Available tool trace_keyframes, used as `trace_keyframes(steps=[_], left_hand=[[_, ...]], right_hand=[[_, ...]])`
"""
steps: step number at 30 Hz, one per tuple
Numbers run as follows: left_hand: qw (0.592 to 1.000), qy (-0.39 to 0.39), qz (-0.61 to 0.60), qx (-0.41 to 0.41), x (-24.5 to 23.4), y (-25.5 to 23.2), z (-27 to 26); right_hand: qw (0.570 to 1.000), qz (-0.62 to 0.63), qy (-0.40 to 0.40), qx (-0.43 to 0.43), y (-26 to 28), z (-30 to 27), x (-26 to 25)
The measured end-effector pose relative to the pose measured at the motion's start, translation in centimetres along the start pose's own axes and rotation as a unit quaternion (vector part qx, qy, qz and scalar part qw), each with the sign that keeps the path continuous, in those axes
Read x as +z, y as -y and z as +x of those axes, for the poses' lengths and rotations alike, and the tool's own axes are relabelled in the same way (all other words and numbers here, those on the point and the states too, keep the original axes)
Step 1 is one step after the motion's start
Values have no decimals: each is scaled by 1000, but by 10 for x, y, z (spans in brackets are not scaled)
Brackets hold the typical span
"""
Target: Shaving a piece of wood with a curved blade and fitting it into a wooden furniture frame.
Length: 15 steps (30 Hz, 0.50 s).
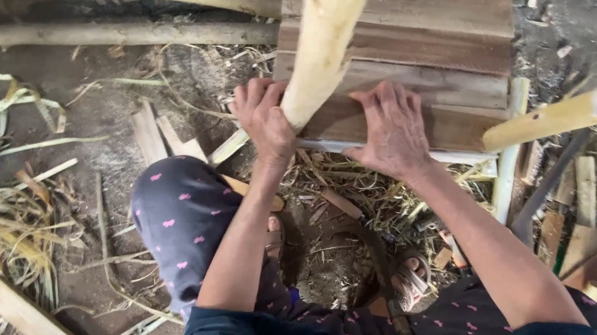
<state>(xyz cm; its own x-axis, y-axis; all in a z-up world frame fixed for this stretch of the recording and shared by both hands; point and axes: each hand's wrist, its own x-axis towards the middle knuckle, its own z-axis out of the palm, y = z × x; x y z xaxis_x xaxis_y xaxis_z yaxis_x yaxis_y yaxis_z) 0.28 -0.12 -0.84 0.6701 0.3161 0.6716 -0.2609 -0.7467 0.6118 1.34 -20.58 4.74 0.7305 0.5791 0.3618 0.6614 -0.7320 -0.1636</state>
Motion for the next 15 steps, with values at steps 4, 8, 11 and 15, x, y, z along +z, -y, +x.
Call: trace_keyframes(steps=[4,8,11,15], left_hand=[[999,22,-28,22,-15,-20,10],[999,17,-25,27,-12,-13,7],[999,21,-29,10,-16,-19,5],[1000,18,3,6,-22,-31,3]], right_hand=[[999,-30,12,13,6,-8,-4],[998,27,52,38,4,-10,1],[999,34,21,36,4,-12,7],[998,39,2,39,4,-20,17]])
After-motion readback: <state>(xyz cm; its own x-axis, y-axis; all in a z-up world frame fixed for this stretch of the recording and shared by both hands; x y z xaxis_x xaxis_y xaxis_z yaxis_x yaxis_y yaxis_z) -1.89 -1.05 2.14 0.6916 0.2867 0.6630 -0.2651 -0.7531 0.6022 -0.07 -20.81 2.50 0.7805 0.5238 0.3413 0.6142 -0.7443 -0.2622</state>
